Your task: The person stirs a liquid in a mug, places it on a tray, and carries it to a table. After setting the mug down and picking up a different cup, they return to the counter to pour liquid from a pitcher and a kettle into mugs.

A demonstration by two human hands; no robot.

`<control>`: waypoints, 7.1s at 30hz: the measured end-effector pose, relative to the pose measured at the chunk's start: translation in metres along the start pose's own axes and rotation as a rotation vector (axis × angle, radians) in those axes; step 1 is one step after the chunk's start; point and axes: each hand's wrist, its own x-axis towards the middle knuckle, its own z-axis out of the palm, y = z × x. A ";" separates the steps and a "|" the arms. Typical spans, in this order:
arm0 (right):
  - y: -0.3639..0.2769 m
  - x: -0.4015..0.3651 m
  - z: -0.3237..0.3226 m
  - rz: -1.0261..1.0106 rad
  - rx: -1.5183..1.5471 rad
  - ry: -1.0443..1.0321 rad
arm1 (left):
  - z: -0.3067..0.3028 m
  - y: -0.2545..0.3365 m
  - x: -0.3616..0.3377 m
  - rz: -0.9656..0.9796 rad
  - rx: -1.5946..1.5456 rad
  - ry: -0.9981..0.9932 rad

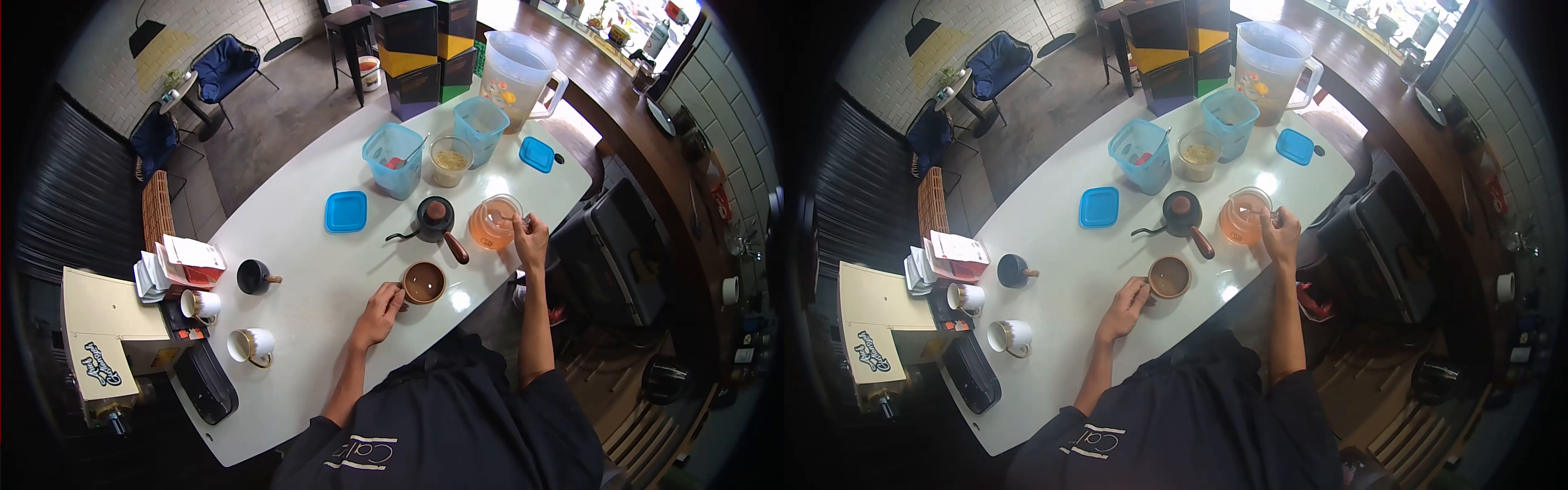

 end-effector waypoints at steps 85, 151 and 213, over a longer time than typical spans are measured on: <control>-0.187 -0.065 -0.057 -0.254 -0.517 -0.368 | 0.013 -0.021 0.008 0.032 0.086 0.007; -0.081 -0.074 -0.066 0.086 0.025 -0.220 | 0.013 -0.012 0.006 0.023 -0.074 0.015; -0.181 -0.096 0.079 -0.418 0.726 -0.359 | 0.009 -0.022 -0.176 -0.042 -0.496 1.120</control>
